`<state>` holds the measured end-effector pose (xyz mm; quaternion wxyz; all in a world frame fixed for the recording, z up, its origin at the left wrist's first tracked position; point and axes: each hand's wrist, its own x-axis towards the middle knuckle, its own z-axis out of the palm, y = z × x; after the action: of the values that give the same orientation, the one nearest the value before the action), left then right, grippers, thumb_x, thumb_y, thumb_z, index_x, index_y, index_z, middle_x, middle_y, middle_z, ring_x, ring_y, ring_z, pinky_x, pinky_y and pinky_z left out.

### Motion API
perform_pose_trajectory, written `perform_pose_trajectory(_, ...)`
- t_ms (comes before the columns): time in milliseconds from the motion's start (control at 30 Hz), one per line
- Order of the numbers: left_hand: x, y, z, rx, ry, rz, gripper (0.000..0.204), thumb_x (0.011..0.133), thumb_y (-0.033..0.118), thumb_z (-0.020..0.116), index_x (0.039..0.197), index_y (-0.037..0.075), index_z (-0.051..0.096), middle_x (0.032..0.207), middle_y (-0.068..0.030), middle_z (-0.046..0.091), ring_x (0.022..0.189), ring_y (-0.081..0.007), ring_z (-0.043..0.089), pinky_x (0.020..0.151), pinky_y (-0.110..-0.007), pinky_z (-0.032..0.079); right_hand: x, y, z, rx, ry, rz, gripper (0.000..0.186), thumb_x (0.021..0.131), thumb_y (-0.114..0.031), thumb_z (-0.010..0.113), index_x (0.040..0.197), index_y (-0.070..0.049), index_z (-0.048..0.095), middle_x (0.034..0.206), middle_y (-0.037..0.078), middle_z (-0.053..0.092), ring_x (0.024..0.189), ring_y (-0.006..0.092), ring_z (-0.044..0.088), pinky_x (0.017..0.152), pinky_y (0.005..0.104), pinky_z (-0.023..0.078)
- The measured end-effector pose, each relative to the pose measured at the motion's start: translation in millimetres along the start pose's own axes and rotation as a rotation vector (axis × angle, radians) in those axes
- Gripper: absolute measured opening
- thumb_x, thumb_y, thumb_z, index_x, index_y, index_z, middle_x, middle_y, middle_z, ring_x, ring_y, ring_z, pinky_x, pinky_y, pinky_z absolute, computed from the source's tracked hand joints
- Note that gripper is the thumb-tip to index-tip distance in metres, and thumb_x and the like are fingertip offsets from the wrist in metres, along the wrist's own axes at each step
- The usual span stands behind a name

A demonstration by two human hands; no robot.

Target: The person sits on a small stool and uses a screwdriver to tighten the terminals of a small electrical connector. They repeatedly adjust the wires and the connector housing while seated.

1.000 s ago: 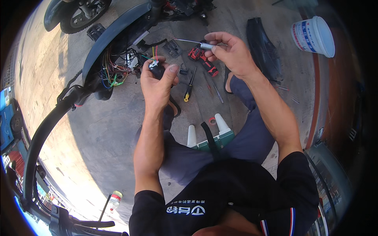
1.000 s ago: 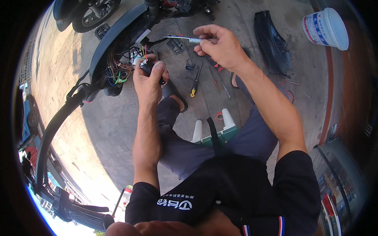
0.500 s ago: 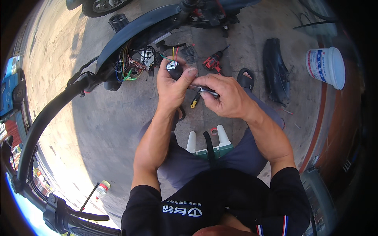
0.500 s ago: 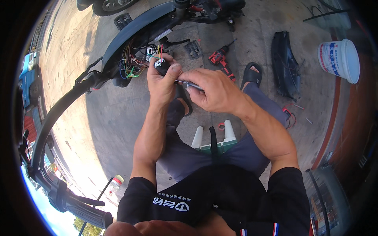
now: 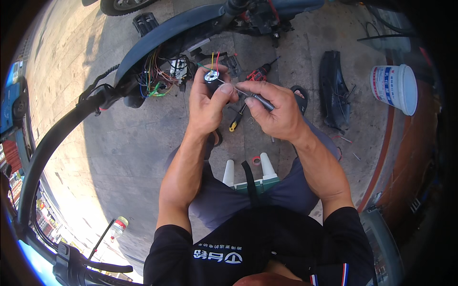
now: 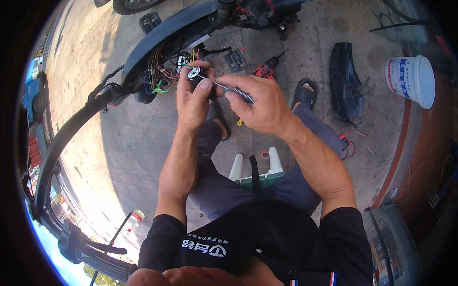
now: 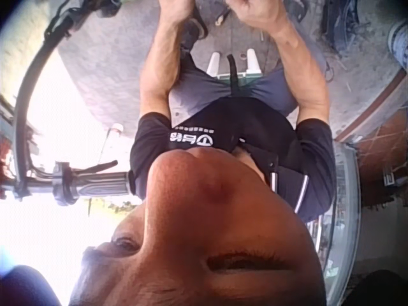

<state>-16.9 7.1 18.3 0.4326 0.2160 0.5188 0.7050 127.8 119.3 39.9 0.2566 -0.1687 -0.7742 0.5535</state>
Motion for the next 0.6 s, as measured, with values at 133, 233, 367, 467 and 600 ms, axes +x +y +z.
perform_pose_trajectory(133, -0.1, 1.9, -1.3, -0.129, -0.034, -0.043, 0.054, 0.083, 0.025, 0.053, 0.128, -0.004, 0.048, 0.092, -0.0102, 0.058, 0.077, -0.0198, 0.062, 0.070, -0.032, 0.050, 1.5, 2.1, -2.5, 0.025, -0.011, -0.027, 0.030, 0.086, -0.001, 0.065, 0.116, -0.002, 0.067, 0.096, 0.012, 0.073, 0.083, 0.0244, 0.072, 0.073, 0.0317, 0.056)
perform_pose_trajectory(233, 0.3, 2.0, -1.3, -0.113, -0.025, -0.038, 0.056, 0.081, 0.026, 0.050, 0.127, -0.006, 0.049, 0.091, -0.0112, 0.058, 0.076, -0.0210, 0.062, 0.070, -0.032, 0.050, 2.3, 1.9, -2.2, 0.045, -0.017, -0.019, 0.030, 0.086, 0.001, 0.064, 0.116, -0.002, 0.068, 0.095, 0.011, 0.073, 0.080, 0.0222, 0.072, 0.071, 0.0309, 0.055)
perform_pose_trajectory(367, -0.9, 2.6, -2.4, -0.117, -0.017, -0.034, 0.054, 0.081, 0.025, 0.049, 0.125, -0.006, 0.050, 0.091, -0.0122, 0.059, 0.076, -0.0208, 0.061, 0.071, -0.032, 0.050, 2.5, 0.0, -3.1, 0.044, -0.045, -0.002, 0.030, 0.085, 0.001, 0.064, 0.115, -0.002, 0.068, 0.095, 0.012, 0.073, 0.079, 0.0212, 0.071, 0.070, 0.0304, 0.055)
perform_pose_trajectory(467, -2.4, 2.3, -3.1, -0.114, -0.003, -0.034, 0.053, 0.081, 0.026, 0.049, 0.123, -0.006, 0.050, 0.091, -0.0129, 0.059, 0.076, -0.0206, 0.061, 0.071, -0.032, 0.050, 2.3, -1.4, -4.4, 0.039, -0.071, 0.016, 0.032, 0.084, 0.001, 0.064, 0.116, 0.000, 0.068, 0.095, 0.014, 0.073, 0.079, 0.0190, 0.071, 0.070, 0.0290, 0.054)
perform_pose_trajectory(600, -2.3, 1.0, -4.9, -0.085, -0.004, -0.015, 0.050, 0.081, 0.029, 0.051, 0.118, -0.004, 0.053, 0.091, -0.0138, 0.060, 0.073, -0.0209, 0.060, 0.068, -0.031, 0.049, 2.5, -2.0, -4.5, 0.014, -0.070, -0.002, 0.033, 0.083, 0.001, 0.065, 0.116, -0.001, 0.068, 0.091, 0.013, 0.072, 0.075, 0.0178, 0.069, 0.068, 0.0287, 0.053)
